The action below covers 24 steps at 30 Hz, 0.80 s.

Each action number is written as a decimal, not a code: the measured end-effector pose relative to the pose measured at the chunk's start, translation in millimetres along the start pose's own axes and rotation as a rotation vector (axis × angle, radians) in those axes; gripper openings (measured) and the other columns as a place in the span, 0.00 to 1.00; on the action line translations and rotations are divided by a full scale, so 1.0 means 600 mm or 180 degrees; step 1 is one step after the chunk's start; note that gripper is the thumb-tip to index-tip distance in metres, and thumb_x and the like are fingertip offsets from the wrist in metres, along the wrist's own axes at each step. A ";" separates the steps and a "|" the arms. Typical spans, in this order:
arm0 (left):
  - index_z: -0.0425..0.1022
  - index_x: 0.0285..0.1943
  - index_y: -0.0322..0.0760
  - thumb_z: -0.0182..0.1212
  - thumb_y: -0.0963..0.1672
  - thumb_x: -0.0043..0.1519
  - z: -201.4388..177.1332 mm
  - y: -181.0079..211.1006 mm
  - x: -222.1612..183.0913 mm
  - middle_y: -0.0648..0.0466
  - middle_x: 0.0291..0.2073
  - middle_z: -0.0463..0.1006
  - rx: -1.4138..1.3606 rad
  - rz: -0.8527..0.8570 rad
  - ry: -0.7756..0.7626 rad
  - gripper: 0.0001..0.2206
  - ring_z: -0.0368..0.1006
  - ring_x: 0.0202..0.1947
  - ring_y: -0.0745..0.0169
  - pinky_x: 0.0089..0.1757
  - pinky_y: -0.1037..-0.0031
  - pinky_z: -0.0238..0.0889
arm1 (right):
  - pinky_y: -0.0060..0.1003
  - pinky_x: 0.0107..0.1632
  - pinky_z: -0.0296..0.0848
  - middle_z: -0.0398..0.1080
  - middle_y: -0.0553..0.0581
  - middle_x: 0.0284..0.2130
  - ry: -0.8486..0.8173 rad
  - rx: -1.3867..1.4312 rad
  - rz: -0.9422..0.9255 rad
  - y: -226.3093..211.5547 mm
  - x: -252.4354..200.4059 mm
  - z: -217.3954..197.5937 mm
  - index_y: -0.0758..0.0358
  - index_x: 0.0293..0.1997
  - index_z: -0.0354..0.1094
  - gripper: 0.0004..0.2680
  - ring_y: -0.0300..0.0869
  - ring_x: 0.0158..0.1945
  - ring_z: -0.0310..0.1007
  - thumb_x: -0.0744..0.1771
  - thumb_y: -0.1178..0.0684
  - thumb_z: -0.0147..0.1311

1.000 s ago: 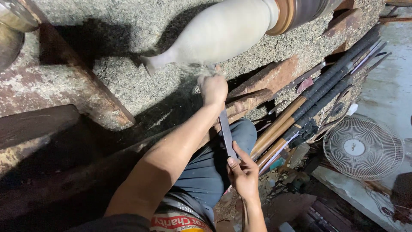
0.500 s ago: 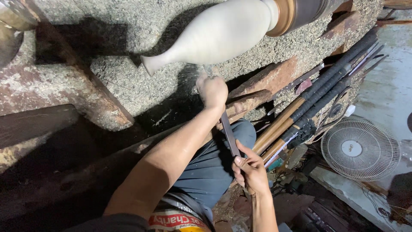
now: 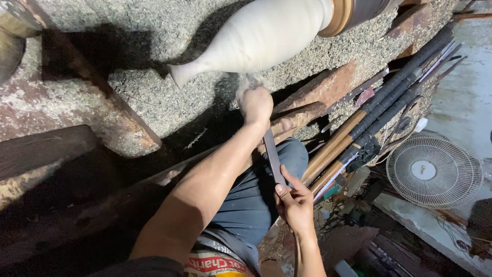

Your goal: The person trims a spinning clay vase on a pottery lathe, holding a flat metal tool against the rotating body to shave off excess clay. They then rub the vase surface with a pink abrasive pad, reposition the vase on the chuck, and finally lift it off the wheel.

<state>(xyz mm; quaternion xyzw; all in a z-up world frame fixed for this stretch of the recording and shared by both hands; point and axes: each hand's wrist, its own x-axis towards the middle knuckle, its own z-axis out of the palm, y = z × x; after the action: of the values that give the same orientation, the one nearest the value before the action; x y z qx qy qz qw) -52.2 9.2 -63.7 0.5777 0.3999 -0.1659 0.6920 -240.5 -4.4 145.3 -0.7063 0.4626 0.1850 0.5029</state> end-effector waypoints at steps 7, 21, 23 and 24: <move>0.79 0.42 0.24 0.43 0.52 0.74 0.000 0.023 0.004 0.42 0.51 0.74 0.1097 -0.0087 -0.0577 0.26 0.61 0.59 0.51 0.62 0.54 0.47 | 0.27 0.22 0.56 0.66 0.46 0.19 0.0394 -0.0280 -0.0279 0.003 -0.015 0.034 0.56 0.66 0.69 0.18 0.31 0.19 0.57 0.67 0.61 0.57; 0.75 0.40 0.38 0.60 0.45 0.65 -0.033 0.123 -0.023 0.58 0.17 0.67 -0.1196 -0.1490 -0.0816 0.06 0.56 0.10 0.70 0.13 0.74 0.46 | 0.29 0.50 0.72 0.75 0.58 0.55 0.0794 -0.0943 -0.1278 0.011 -0.032 0.079 0.65 0.67 0.66 0.17 0.37 0.50 0.75 0.69 0.60 0.56; 0.76 0.43 0.41 0.60 0.43 0.65 -0.032 0.117 -0.020 0.59 0.18 0.68 -0.1214 -0.1507 -0.0928 0.03 0.57 0.11 0.72 0.14 0.75 0.47 | 0.31 0.53 0.72 0.76 0.60 0.57 0.0919 -0.1100 -0.0896 -0.004 -0.036 0.089 0.62 0.66 0.66 0.17 0.38 0.52 0.76 0.68 0.59 0.56; 0.76 0.43 0.41 0.60 0.43 0.65 -0.033 0.119 -0.019 0.59 0.18 0.68 -0.1205 -0.1503 -0.0937 0.03 0.57 0.11 0.72 0.14 0.75 0.47 | 0.31 0.53 0.72 0.76 0.60 0.57 0.0928 -0.1090 -0.0895 -0.008 -0.038 0.094 0.62 0.66 0.66 0.17 0.38 0.52 0.76 0.68 0.59 0.56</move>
<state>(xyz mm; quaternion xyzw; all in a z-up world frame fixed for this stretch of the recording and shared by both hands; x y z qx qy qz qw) -17.1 44.9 -8.2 0.3002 0.4421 -0.3261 0.7798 -236.6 56.3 140.8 -0.8576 0.3894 0.0852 0.3250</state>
